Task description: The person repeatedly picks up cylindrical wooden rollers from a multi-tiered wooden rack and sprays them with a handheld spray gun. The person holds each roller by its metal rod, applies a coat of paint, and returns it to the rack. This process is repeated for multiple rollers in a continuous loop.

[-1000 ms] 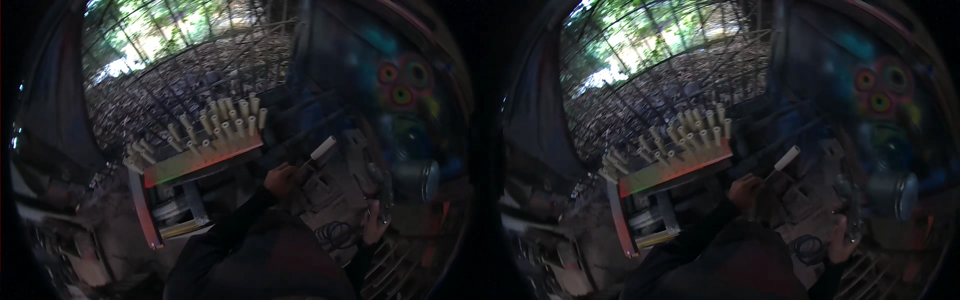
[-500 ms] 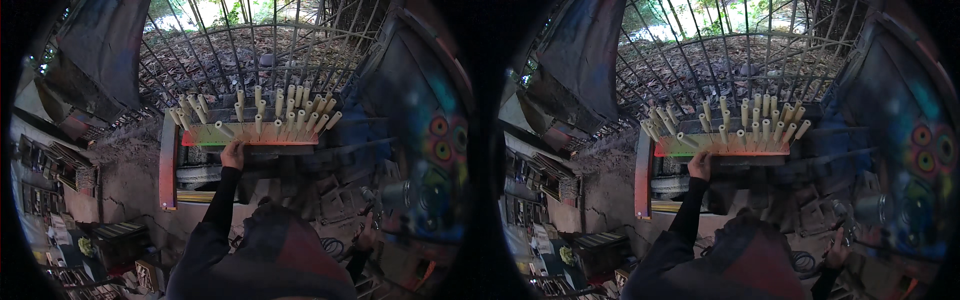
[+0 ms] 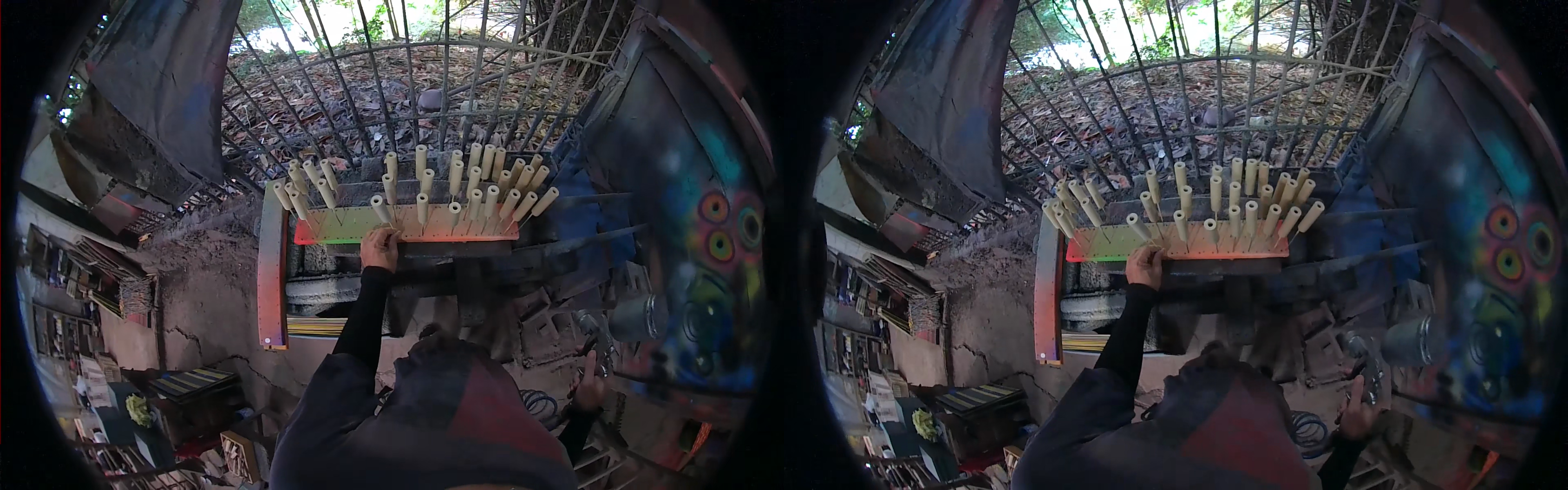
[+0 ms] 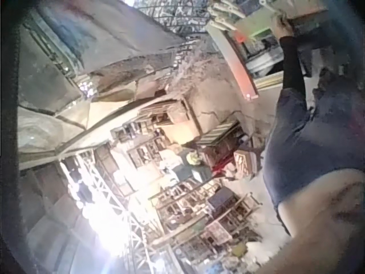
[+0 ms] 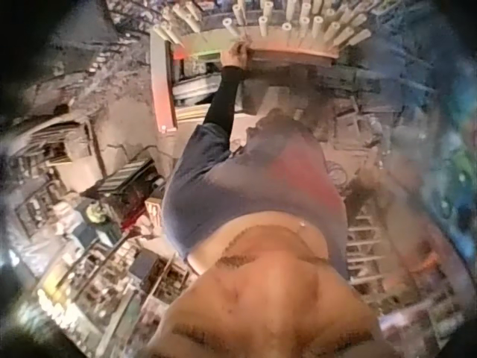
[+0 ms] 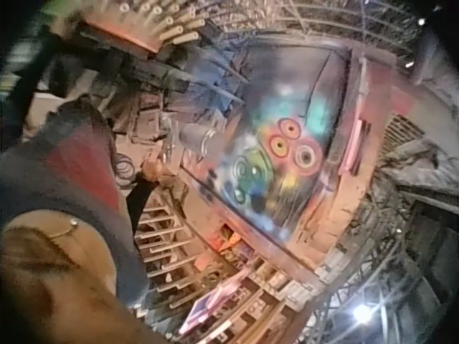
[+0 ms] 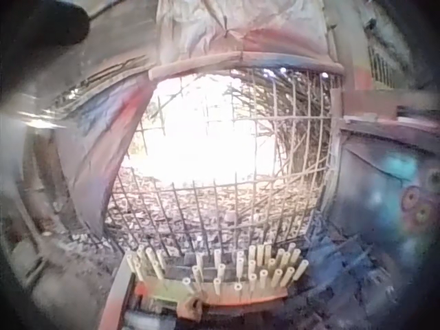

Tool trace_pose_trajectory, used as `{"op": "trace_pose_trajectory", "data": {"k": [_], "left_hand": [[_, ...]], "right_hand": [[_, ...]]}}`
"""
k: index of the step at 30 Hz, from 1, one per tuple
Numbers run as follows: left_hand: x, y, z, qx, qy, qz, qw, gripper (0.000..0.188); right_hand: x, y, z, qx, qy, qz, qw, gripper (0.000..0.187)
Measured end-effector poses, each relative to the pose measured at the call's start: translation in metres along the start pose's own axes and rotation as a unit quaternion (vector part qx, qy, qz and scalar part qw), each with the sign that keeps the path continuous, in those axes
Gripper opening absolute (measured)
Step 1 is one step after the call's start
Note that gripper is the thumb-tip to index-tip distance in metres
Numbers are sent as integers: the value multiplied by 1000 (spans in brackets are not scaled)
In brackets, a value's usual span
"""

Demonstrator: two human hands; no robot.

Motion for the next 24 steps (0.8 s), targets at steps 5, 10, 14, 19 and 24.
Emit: {"op": "trace_pose_trajectory", "data": {"k": [5,10,14,19,24], "left_hand": [[4,8,-6,8,11,7,1000,10],[8,11,-6,3,9,21,1000,11],[5,7,-3,48,-21,29,998,11],[0,-3,1,29,-8,-11,999,16],[1,-12,4,63,-9,12,998,17]], "right_hand": [[-5,-11,2,71,63,-3,995,29],[-3,1,1,27,-14,29,999,32],[-11,-3,0,79,-141,-19,987,31],[-18,-19,13,218,-170,2,961,29],[-20,-10,8,101,-137,-17,985,27]]}}
Point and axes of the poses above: each hand's wrist, its own x-axis away from the middle knuckle, its own y-axis out of the palm, z = x × y, the point moved 2 cm from there along -x, towards the middle knuckle, and after that the axes turned 14 degrees about y, right-handed, at the moved point
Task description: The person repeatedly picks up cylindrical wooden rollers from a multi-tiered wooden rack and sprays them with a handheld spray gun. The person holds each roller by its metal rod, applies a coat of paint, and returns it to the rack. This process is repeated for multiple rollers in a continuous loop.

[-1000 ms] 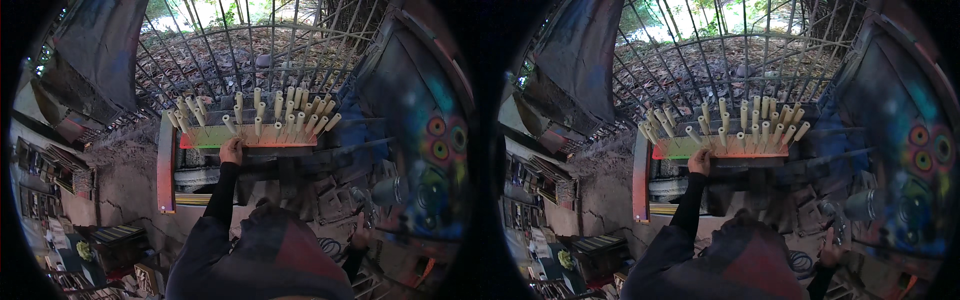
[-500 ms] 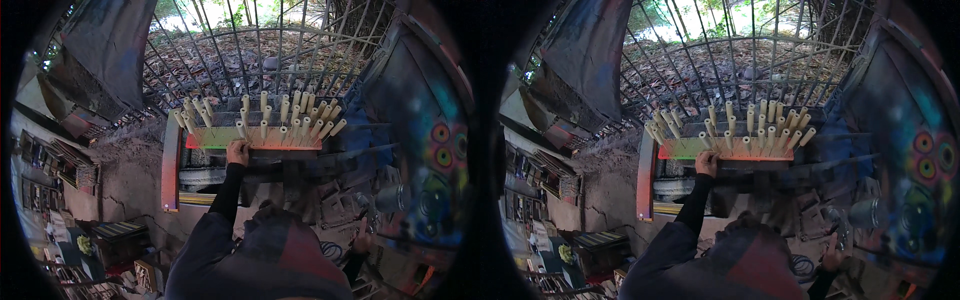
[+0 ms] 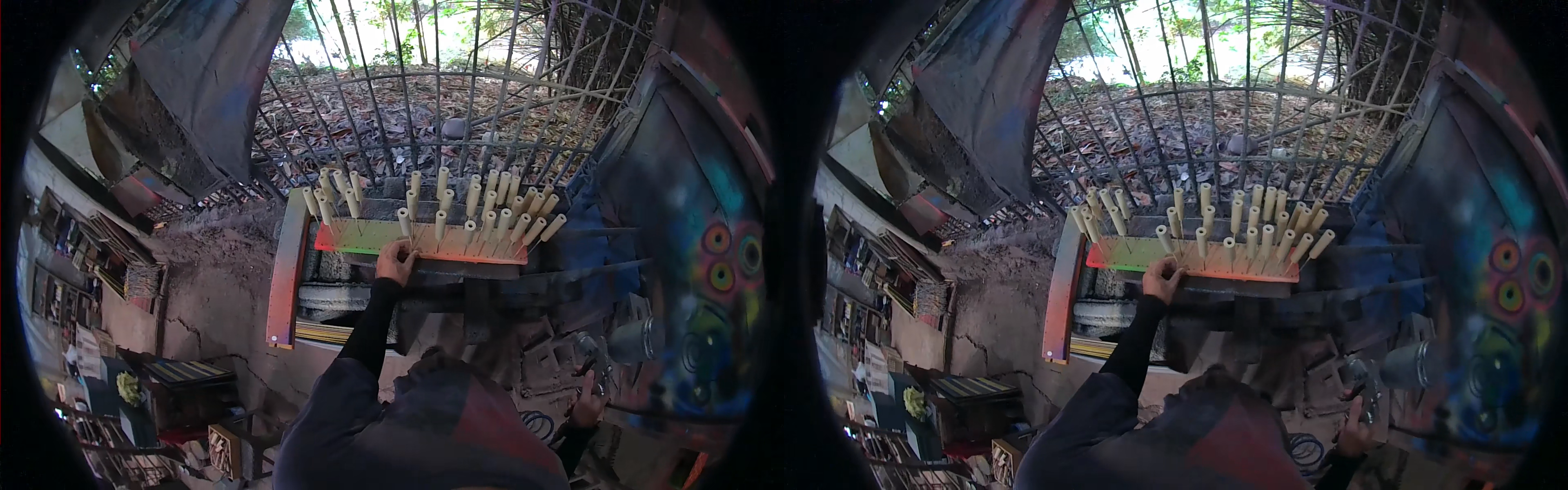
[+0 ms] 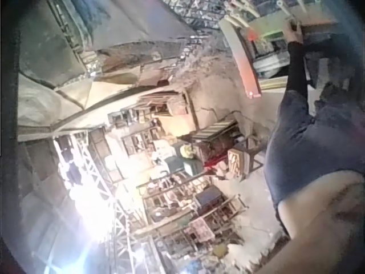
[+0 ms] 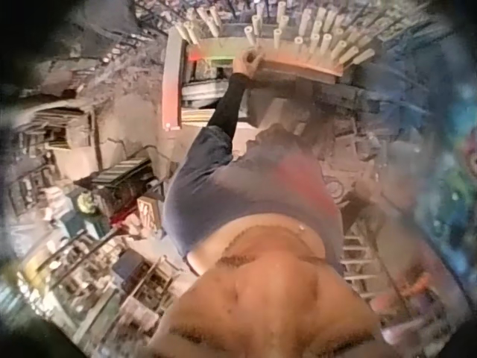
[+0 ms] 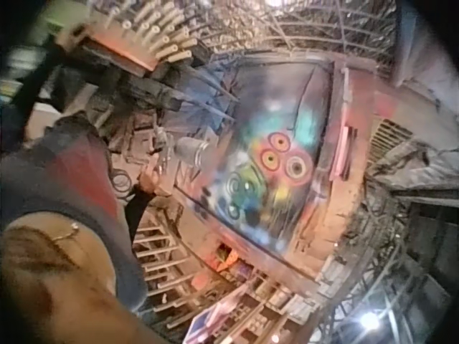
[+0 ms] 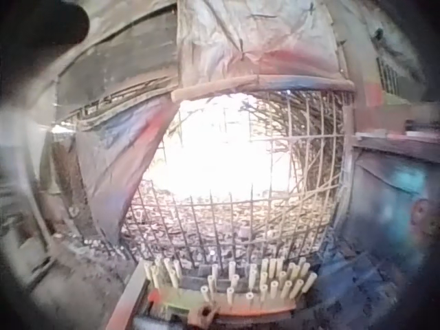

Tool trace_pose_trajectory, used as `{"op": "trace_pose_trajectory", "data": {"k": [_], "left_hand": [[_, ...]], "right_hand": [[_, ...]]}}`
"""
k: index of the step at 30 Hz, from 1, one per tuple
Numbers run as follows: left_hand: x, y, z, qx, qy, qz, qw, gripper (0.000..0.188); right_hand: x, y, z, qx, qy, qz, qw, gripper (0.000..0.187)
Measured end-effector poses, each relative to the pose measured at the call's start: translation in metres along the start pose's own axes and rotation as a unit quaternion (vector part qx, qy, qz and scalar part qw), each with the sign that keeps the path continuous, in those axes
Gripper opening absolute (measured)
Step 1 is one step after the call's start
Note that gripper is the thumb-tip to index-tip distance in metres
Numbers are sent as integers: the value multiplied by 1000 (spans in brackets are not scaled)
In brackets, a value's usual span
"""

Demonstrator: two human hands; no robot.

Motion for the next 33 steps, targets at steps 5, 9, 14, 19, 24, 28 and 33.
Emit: {"op": "trace_pose_trajectory", "data": {"k": [5,9,14,19,24,28,33], "left_hand": [[7,-24,-41,-24,-152,163,974,16],[-13,-51,-69,-181,-105,128,969,19],[-36,-50,-95,-200,-133,-50,969,18],[-44,-57,-76,-264,-71,-47,961,13],[-38,-58,-106,-287,31,9,957,7],[-26,-58,-82,-172,2,-8,985,6],[-3,-56,55,20,52,-158,986,8]], "right_hand": [[32,7,-46,-25,124,-10,992,26],[13,3,8,65,-42,7,997,26],[21,-3,0,82,42,-30,995,30],[25,-12,9,337,-165,115,920,31],[25,-12,-10,50,85,27,995,27],[6,-28,61,62,-41,77,994,19],[22,-25,-17,-102,39,-9,994,17]]}}
Point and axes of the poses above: each hand's wrist, its own x-axis away from the middle knuckle, its own y-axis out of the palm, z = x × y, the point moved 2 cm from there along -x, towards the middle knuckle, and after that the axes turned 14 degrees about y, right-handed, at the moved point
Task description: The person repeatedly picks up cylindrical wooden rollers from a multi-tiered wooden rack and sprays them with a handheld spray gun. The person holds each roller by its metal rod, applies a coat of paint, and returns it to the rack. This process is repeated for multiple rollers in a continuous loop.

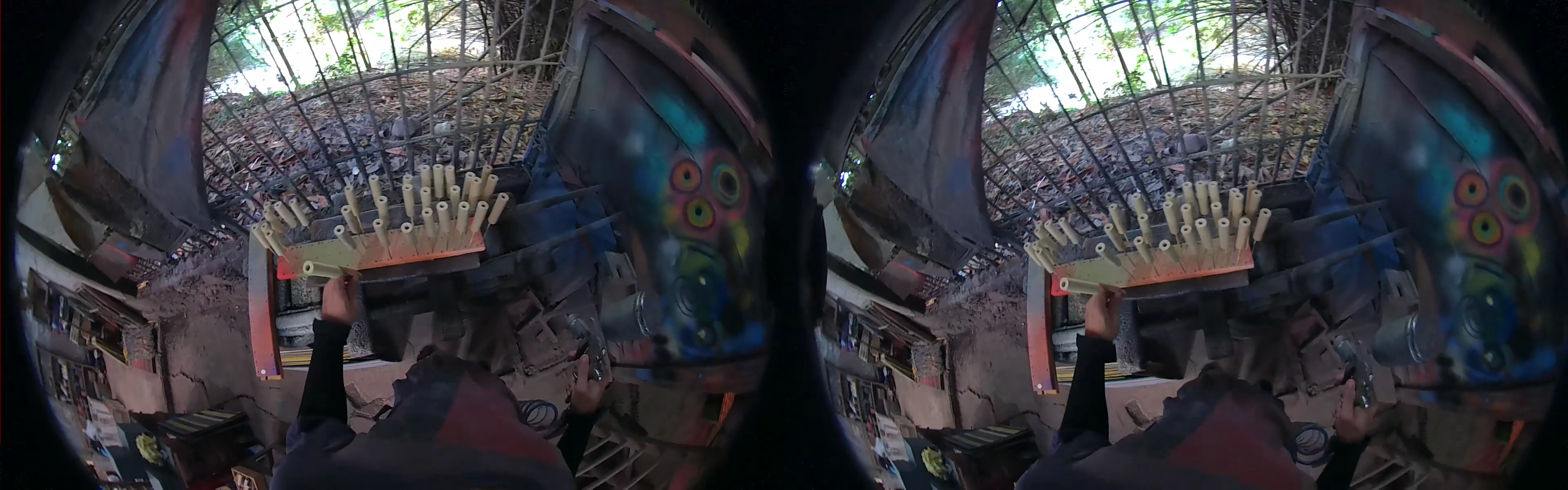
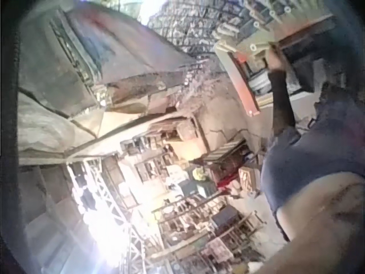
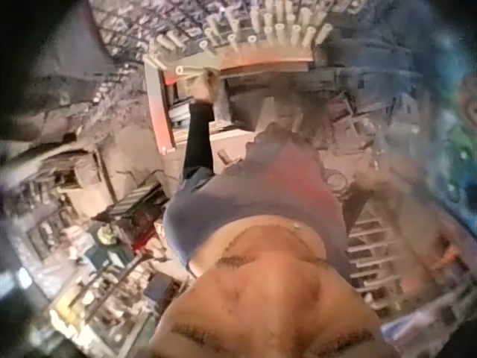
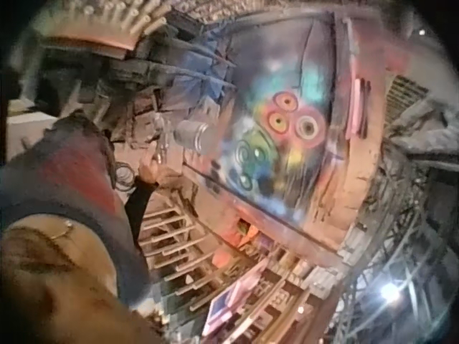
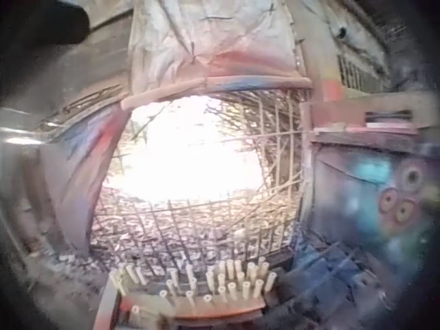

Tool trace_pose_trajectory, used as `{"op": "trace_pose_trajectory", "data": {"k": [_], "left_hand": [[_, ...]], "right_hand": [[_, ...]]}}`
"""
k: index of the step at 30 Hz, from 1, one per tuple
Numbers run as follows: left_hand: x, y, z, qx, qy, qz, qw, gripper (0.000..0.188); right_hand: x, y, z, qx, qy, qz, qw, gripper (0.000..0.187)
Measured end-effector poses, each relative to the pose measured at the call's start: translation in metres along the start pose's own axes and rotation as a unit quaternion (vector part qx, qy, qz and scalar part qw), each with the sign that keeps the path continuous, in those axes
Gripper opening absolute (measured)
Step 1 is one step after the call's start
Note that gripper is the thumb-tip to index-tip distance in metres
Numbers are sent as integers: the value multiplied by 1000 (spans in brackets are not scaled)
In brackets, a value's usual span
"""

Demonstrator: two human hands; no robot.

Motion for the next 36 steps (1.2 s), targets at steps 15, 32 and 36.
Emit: {"op": "trace_pose_trajectory", "data": {"k": [15,32,36], "left_hand": [[-54,208,219,375,101,-316,866,15],[-70,238,276,342,187,-292,874,18],[-68,240,274,340,164,-302,875,18]], "right_hand": [[25,-47,-84,-41,-50,53,996,18],[41,-65,-79,51,-118,35,991,29],[37,-70,-91,69,-118,87,987,30]]}}
Point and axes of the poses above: each hand's wrist, its own x-axis away from the middle knuckle, its own y-axis out of the palm, z = x × y, the point moved 2 cm from there along -x, towards the middle knuckle, and after that the axes turned 14 degrees about y, right-handed, at the moved point
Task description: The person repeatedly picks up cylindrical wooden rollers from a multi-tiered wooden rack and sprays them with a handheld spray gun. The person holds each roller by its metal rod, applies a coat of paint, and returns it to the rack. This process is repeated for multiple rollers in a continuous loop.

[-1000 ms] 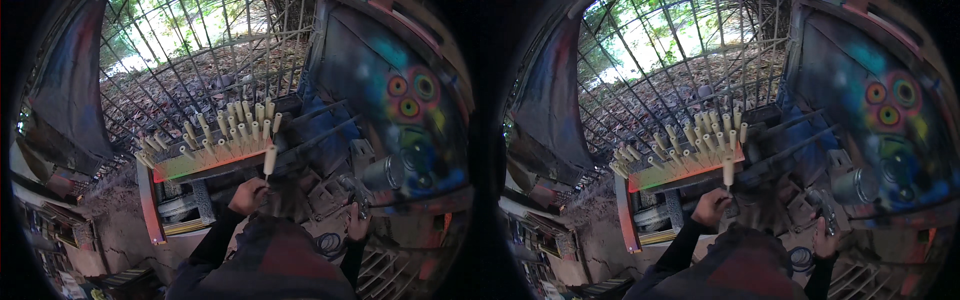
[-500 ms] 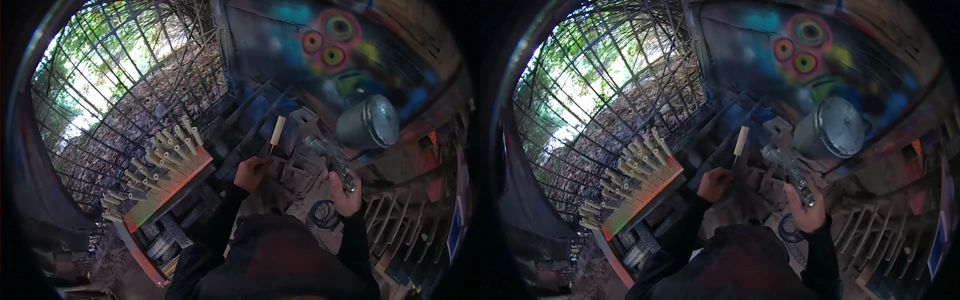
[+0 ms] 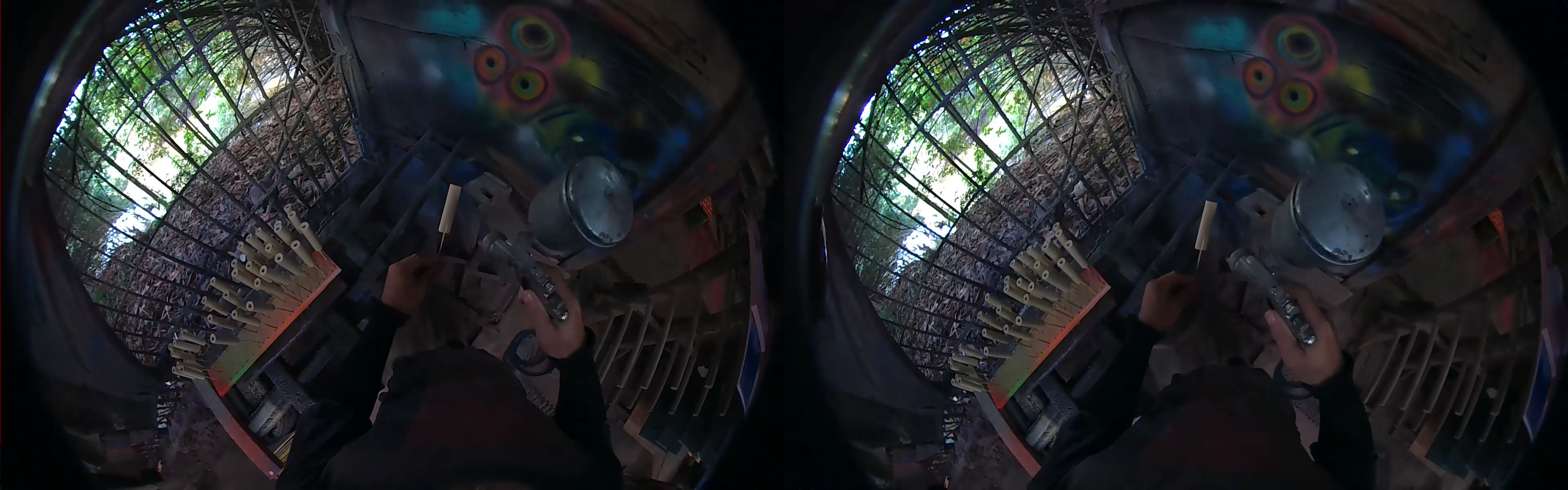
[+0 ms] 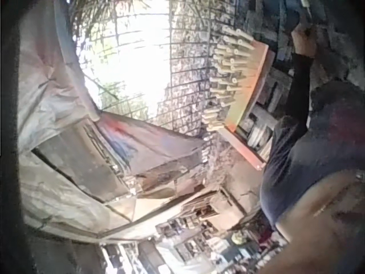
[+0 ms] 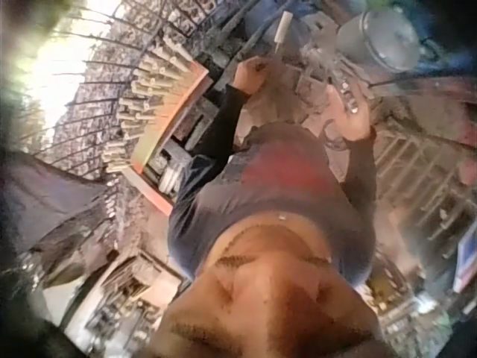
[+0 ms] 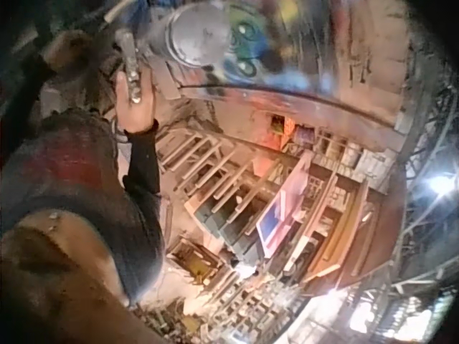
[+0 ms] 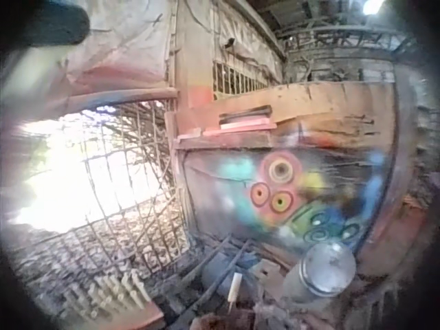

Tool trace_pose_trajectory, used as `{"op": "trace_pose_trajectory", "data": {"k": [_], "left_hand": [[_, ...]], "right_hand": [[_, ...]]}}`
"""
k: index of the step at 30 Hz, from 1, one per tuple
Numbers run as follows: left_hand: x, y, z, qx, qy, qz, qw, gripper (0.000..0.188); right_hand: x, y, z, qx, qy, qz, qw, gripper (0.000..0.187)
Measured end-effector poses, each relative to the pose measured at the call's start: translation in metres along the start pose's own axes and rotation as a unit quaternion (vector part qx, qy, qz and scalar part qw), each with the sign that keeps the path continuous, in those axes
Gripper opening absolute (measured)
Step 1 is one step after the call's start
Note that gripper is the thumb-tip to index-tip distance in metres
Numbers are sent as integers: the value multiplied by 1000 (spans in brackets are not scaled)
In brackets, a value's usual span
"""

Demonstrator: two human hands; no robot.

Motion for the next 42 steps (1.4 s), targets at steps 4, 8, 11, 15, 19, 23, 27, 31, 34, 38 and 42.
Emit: {"op": "trace_pose_trajectory", "data": {"k": [4,8,11,15,19,23,27,31,34,38,42], "left_hand": [[0,-3,-1,-36,3,-14,999,18],[0,-4,-5,-51,12,-6,999,17],[-3,-6,-1,-60,7,2,998,16],[-3,-7,-3,-33,24,20,999,16],[-4,-8,1,-43,18,18,999,16],[-4,-9,5,-50,25,24,998,16],[-4,-10,4,-52,39,26,998,16],[-5,-12,5,-64,34,23,997,16],[-5,-14,7,-60,32,35,997,14],[-5,-14,7,-46,26,43,998,13],[-4,-14,6,-54,31,47,997,11]], "right_hand": [[-9,-4,0,11,-67,64,996,30],[-11,-1,1,-4,-32,32,999,30],[-5,1,4,-9,-9,-15,1000,29],[2,3,7,-28,-23,-58,998,30],[0,0,0,-22,-5,-39,999,31],[-9,-6,-2,-24,-26,-4,999,32],[-12,-7,-7,-26,-63,33,997,30],[-2,-4,-1,-18,-34,-13,999,29],[5,-2,5,-13,-21,-52,998,28],[4,-4,2,-21,-29,-46,998,30],[-2,-11,-10,-1,-52,10,999,30]]}}
Point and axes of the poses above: each hand's wrist, its own x-axis away from the middle knuckle, its own y-axis out of the palm, z = x × y, the point moved 2 cm from there along -x, towards the middle knuckle, and after that the axes turned 14 degrees about y, right-handed, at the moved point
